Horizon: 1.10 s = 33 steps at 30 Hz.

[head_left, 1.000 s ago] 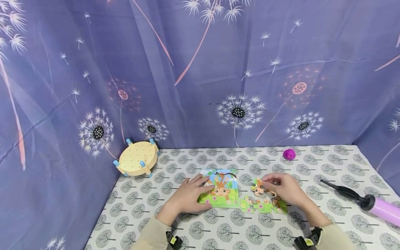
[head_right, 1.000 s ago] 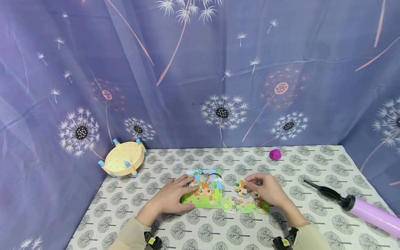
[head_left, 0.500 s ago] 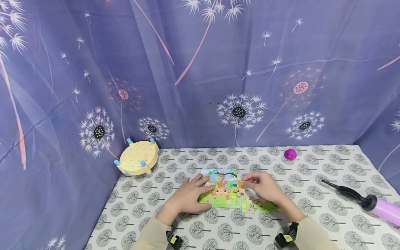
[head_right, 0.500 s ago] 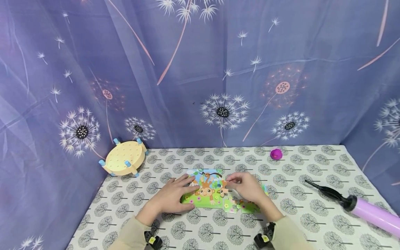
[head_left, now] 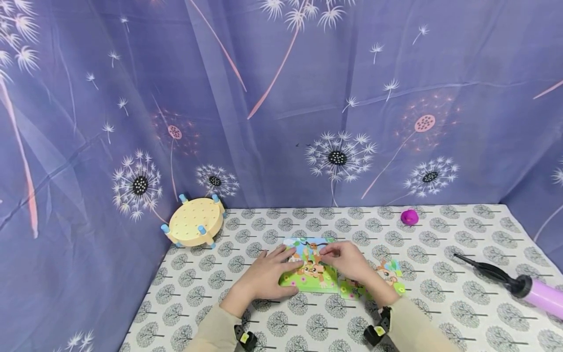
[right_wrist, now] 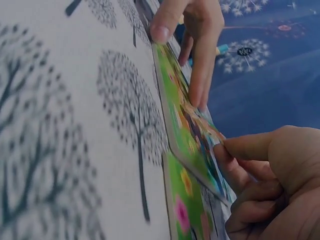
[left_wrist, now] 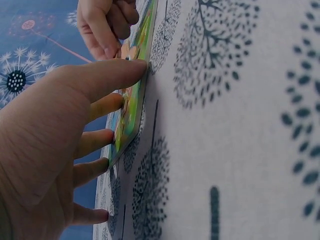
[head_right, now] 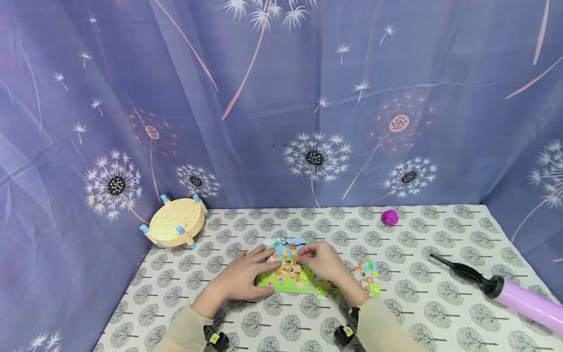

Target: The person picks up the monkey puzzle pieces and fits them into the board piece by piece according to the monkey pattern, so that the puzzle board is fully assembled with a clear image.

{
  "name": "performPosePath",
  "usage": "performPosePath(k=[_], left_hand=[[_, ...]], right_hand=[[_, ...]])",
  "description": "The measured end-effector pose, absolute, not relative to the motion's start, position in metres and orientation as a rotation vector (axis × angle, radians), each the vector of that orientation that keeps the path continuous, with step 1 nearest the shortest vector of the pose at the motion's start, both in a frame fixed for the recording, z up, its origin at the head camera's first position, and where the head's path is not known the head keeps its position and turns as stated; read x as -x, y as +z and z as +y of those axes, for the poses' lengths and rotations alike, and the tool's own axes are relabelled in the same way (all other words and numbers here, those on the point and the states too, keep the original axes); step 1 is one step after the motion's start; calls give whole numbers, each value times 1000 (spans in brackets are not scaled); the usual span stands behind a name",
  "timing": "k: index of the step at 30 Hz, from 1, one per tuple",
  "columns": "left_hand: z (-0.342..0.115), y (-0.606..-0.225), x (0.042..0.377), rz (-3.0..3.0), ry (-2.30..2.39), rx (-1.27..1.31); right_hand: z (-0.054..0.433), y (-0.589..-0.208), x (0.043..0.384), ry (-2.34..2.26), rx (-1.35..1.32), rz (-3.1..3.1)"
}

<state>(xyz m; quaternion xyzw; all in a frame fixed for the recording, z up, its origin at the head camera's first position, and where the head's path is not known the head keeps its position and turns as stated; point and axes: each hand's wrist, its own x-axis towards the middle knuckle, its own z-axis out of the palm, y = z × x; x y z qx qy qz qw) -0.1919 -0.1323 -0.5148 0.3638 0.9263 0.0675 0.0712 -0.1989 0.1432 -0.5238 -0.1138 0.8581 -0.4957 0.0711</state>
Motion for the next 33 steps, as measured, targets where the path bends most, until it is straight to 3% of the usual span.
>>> performPosePath(k=[13,33], left_hand=[[-134,-520,191,2740,267,-1172],[-132,-521,190,2737,282,-1186]], right_hand=[[115,-524,200,-1398,124,2667],[121,-520,203,-1331,82,2711]])
